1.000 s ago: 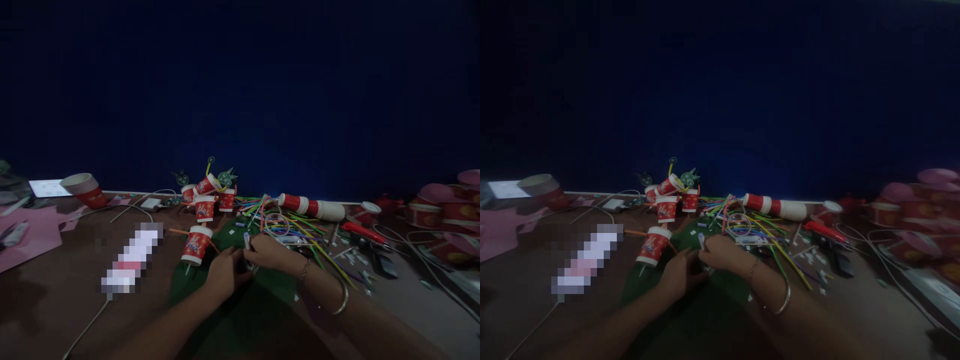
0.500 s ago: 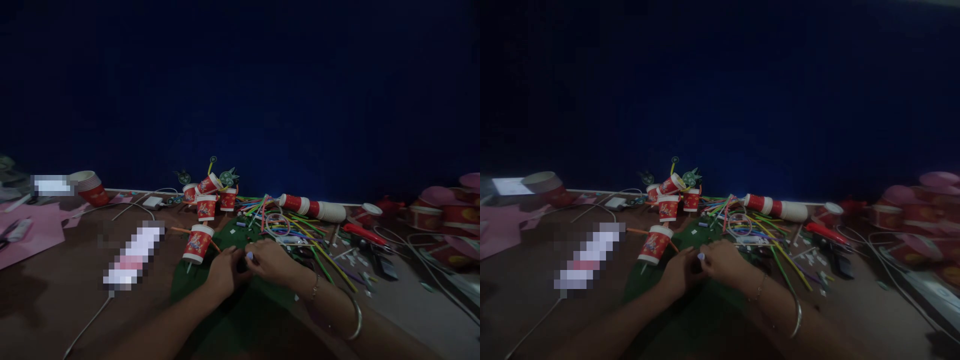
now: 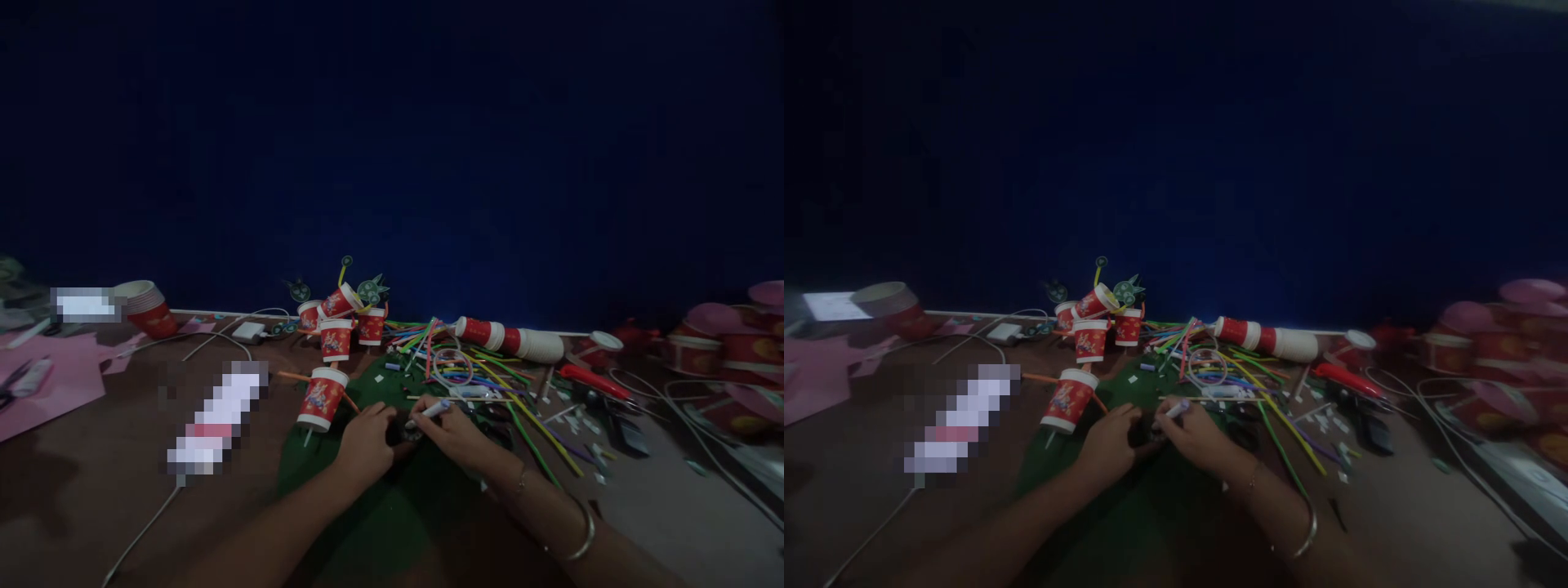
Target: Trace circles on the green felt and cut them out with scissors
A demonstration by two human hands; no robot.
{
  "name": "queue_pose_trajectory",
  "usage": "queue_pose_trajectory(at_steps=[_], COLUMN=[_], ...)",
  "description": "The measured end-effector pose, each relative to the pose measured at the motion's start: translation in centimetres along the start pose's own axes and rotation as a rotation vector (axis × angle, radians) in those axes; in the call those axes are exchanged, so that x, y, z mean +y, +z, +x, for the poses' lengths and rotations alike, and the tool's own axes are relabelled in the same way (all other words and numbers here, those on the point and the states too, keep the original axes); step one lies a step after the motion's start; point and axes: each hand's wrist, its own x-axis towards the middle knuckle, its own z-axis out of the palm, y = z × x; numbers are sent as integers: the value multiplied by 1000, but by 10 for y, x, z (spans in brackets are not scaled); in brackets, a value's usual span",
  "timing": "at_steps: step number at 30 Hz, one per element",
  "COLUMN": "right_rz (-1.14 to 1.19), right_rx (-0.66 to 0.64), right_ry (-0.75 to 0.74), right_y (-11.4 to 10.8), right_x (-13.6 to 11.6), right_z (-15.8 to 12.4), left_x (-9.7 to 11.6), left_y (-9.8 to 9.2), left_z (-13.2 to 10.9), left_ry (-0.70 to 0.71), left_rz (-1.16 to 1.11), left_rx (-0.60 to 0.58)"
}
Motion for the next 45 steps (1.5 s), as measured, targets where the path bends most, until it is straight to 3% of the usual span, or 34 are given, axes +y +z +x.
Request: queue_pose_trajectory(at_steps=[3, 6, 13, 17, 21, 25, 27, 35, 45], right_rz=[89, 21, -527, -733, -559, -119, -78, -552, -622], right_rx=[-51, -99, -219, -200, -78, 246, 366, 102, -50], right_ry=[81, 111, -56, -164, -174, 23, 79, 42, 46], right_y=[-3, -6, -10, -10, -11, -8, -4, 13, 11], right_x=[5, 4, -21, -35, -32, -7, 4, 6, -2], right_z=[10, 21, 34, 29, 18, 1, -8, -38, -42], left_x=[0, -1, -2, -2, -3, -1, 0, 0, 3], left_y=[1, 1, -4, -5, -3, 0, 1, -5, -5], left_z=[0, 0, 0, 0, -1, -1, -2, -14, -19], left_ry=[-17, 0, 60, 52, 59, 63, 65, 181, 216], left_rz=[39, 53, -10, -24, 3, 20, 25, -55, -76], left_rx=[2, 4, -21, -25, 8, 47, 64, 43, -3])
